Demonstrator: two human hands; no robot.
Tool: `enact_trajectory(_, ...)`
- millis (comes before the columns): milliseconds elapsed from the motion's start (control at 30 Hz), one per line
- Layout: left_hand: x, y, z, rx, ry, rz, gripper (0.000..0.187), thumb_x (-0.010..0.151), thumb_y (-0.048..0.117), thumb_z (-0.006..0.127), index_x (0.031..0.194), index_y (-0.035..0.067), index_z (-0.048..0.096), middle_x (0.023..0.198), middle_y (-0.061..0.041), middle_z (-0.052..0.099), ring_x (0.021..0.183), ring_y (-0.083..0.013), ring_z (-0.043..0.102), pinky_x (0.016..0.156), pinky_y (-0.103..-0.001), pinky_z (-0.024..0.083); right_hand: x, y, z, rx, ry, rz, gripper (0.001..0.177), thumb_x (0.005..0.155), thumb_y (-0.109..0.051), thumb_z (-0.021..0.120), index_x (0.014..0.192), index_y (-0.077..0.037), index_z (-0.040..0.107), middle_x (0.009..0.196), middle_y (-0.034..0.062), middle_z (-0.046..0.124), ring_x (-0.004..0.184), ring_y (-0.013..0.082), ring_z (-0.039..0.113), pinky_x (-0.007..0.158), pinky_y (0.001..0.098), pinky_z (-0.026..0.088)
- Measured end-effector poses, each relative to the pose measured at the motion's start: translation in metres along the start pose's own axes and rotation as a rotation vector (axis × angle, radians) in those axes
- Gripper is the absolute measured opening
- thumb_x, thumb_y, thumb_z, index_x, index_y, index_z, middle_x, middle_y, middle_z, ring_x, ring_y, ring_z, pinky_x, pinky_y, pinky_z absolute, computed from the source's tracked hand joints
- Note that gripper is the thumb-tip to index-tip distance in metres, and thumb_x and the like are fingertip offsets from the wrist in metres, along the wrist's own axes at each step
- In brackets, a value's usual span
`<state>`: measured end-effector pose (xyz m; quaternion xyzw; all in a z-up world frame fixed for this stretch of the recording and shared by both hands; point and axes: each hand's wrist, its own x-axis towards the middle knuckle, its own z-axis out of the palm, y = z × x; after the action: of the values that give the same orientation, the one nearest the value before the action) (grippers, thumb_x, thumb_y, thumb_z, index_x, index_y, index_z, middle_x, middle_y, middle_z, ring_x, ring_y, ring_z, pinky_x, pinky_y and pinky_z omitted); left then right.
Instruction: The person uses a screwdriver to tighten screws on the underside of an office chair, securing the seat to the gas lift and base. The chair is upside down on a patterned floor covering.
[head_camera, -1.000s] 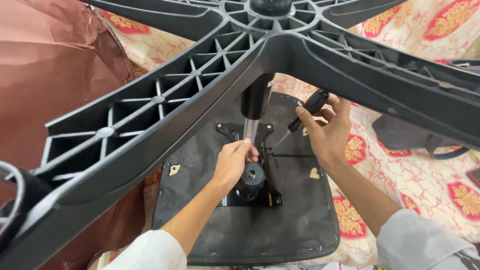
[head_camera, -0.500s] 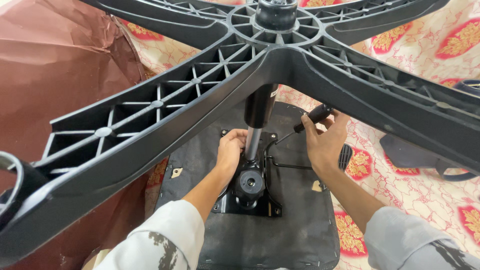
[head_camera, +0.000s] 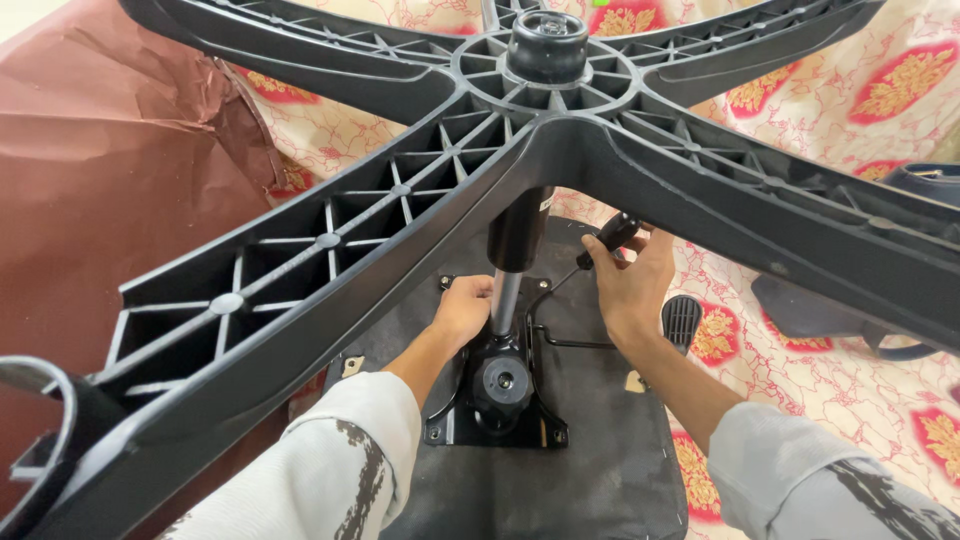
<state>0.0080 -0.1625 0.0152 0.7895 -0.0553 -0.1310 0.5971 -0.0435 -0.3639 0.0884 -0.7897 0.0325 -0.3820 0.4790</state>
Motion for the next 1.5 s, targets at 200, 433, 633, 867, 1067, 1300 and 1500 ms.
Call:
enact_trajectory(200,0.0,-0.009,0.001,0.096,-0.041,0.0,0.027,0.097,0.009,0.055,0.109,0.01,0.079,0.095,-0.008,0.079,0.084,-0.0151,0.072,0.081,-0.032,0.055,0.001,0.001,0.002,0.026,0.016,-0.016,0.054,0.086,-0.001,0.083,0.126,0.0,0.046,0.115,0.0126,0.062,0.1,0.0212,0.07,0.074,0.0312,0.064)
enact_trajectory(433,-0.002,-0.007,0.001,0.103,-0.046,0.012,0.03,0.097,0.006,0.053,0.108,0.011,0.08,0.096,-0.01,0.08,0.086,-0.016,0.073,0.081,-0.031,0.056,-0.001,0.002,0.007,0.048,0.001,-0.022,0.058,0.084,0.001,0.083,0.126,0.0,0.044,0.117,0.0133,0.059,0.102,0.0204,0.07,0.075,0.031,0.064)
enact_trajectory(633,-0.004,-0.001,0.002,0.115,-0.035,-0.009,0.028,0.097,0.006,0.055,0.109,0.011,0.08,0.102,-0.008,0.08,0.092,-0.0163,0.074,0.087,-0.031,0.055,-0.003,-0.005,0.005,0.017,-0.016,-0.008,0.061,0.083,0.002,0.083,0.129,-0.002,0.044,0.117,0.0129,0.06,0.1,0.0214,0.07,0.074,0.0315,0.064)
enact_trajectory(867,-0.008,0.003,0.0,0.143,-0.054,-0.018,0.03,0.099,0.007,0.053,0.11,0.012,0.08,0.104,-0.007,0.08,0.095,-0.0164,0.074,0.09,-0.033,0.055,-0.001,0.0,0.007,0.013,-0.013,-0.025,0.059,0.084,0.002,0.083,0.128,-0.001,0.046,0.117,0.0133,0.06,0.102,0.0222,0.07,0.079,0.0318,0.065)
enact_trajectory(1067,-0.009,0.003,-0.001,0.122,-0.051,-0.021,0.03,0.099,0.008,0.052,0.11,0.012,0.08,0.101,-0.008,0.08,0.092,-0.0169,0.074,0.088,-0.034,0.056,-0.001,0.003,0.009,0.018,-0.006,-0.002,0.058,0.085,-0.001,0.083,0.129,-0.001,0.045,0.12,0.0128,0.061,0.104,0.0214,0.071,0.076,0.0316,0.065)
enact_trajectory(1300,-0.006,0.0,-0.001,0.112,-0.053,-0.003,0.029,0.098,0.008,0.054,0.109,0.011,0.08,0.096,-0.008,0.08,0.089,-0.0168,0.075,0.085,-0.033,0.057,0.0,0.006,0.013,0.01,-0.023,-0.015,0.059,0.083,0.0,0.084,0.129,-0.001,0.046,0.122,0.0145,0.058,0.103,0.0231,0.069,0.072,0.0309,0.065)
enact_trajectory(1500,-0.005,0.0,-0.001,0.122,-0.052,-0.024,0.029,0.1,0.009,0.052,0.11,0.012,0.08,0.097,-0.007,0.08,0.089,-0.0161,0.074,0.085,-0.033,0.056,0.001,0.01,0.014,0.011,-0.034,-0.057,0.056,0.086,0.0,0.083,0.129,0.002,0.047,0.122,0.0148,0.059,0.105,0.0233,0.07,0.072,0.0308,0.065)
